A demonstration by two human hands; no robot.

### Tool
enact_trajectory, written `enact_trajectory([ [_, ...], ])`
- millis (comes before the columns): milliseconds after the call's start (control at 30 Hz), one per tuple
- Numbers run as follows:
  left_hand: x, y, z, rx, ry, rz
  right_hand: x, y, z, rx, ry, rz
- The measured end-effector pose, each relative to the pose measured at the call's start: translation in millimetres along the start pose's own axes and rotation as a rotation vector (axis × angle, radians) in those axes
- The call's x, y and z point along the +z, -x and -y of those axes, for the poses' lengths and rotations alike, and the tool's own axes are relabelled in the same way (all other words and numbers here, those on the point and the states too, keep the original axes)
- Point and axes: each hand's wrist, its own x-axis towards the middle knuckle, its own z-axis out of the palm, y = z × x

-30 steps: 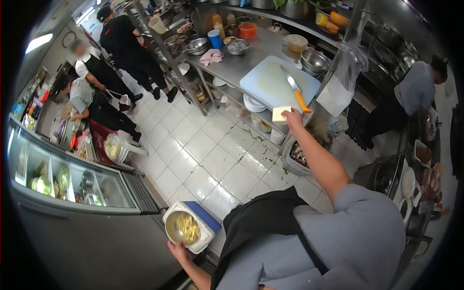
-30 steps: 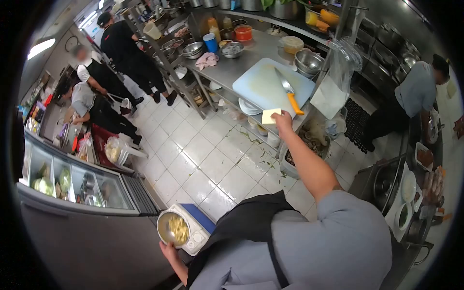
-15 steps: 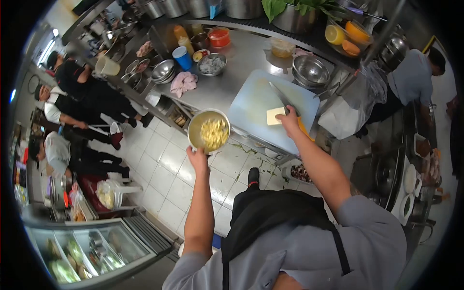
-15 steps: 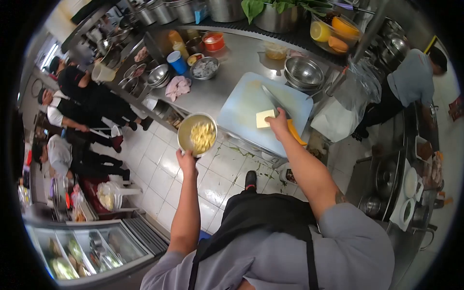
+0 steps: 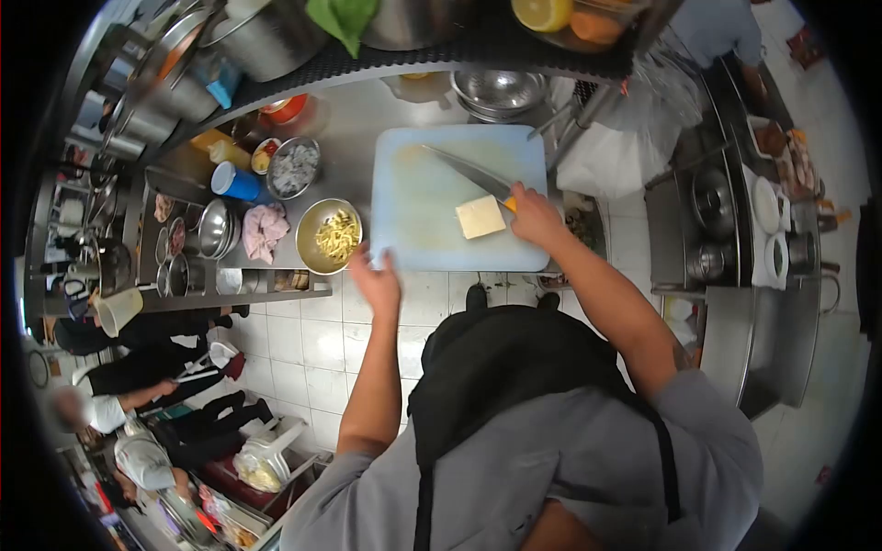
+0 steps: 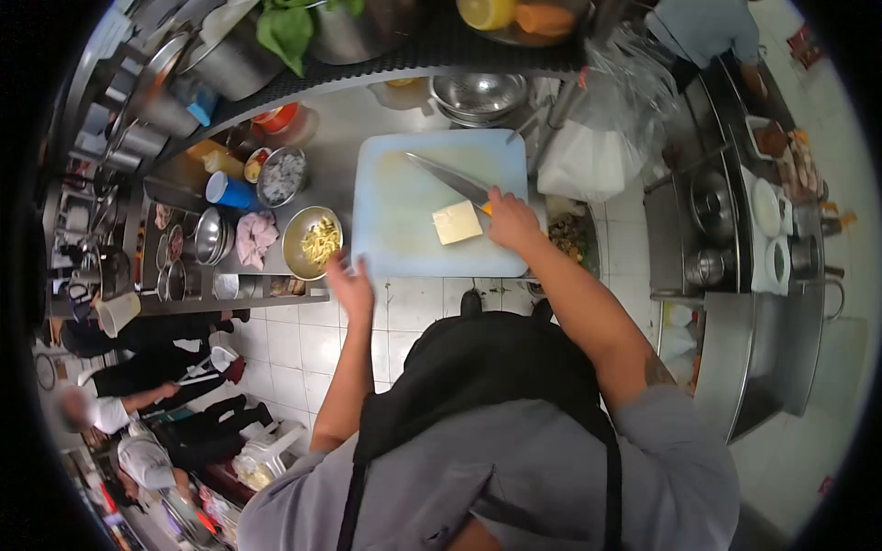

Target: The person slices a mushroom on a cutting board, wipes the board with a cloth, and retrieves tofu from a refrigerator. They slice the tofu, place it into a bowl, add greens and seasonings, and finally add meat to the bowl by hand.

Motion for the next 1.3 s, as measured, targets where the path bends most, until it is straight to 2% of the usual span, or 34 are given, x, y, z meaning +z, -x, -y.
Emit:
enact_trajectory([
  [33,14,2,-29,0.116,0.095,0.228,-5,-4,-1,0.052,-0.021,0.042],
  [100,37,-5,-76,0.546,-0.121,0.491,-3,-13,-18,0.087,-0.06,0.057],
  [267,87,-26,-106,0.759,-0.343,0.745,-1,27,-42,0.162,-0.193,0.094],
  [367,100,-35,-111,0.672,-0.443,0.916,4,67,-38,0.225,-0.263,0.084],
  [467,107,-29,-105,0.634,-0.373,0.85,9,94,-33,0.27,-0.305,0.061],
  [667,104,-23,-109,0.277,-0.134,0.691,26,114,-30,0.3,-0.396,0.022],
  [767,95,-14,-115,-0.001,-0.063,0.467,28,117,-22,0.298,-0.403,0.02],
  [900,111,2,-103,-0.144,0.009,0.269,24,115,-8,0.296,-0.366,0.052],
  [1067,105,13,-117,-0.166,-0.116,0.55,25,108,-1,0.28,-0.337,0.081],
  [1167,87,-18,-118,0.307,-0.264,0.618,19,104,4,0.285,-0.288,0.105],
  [1200,82,-28,-116,0.574,-0.279,0.641,18,103,5,0.274,-0.265,0.108],
  [1300,86,-55,-108,0.798,-0.249,0.981,14,102,6,0.261,-0.208,0.116],
])
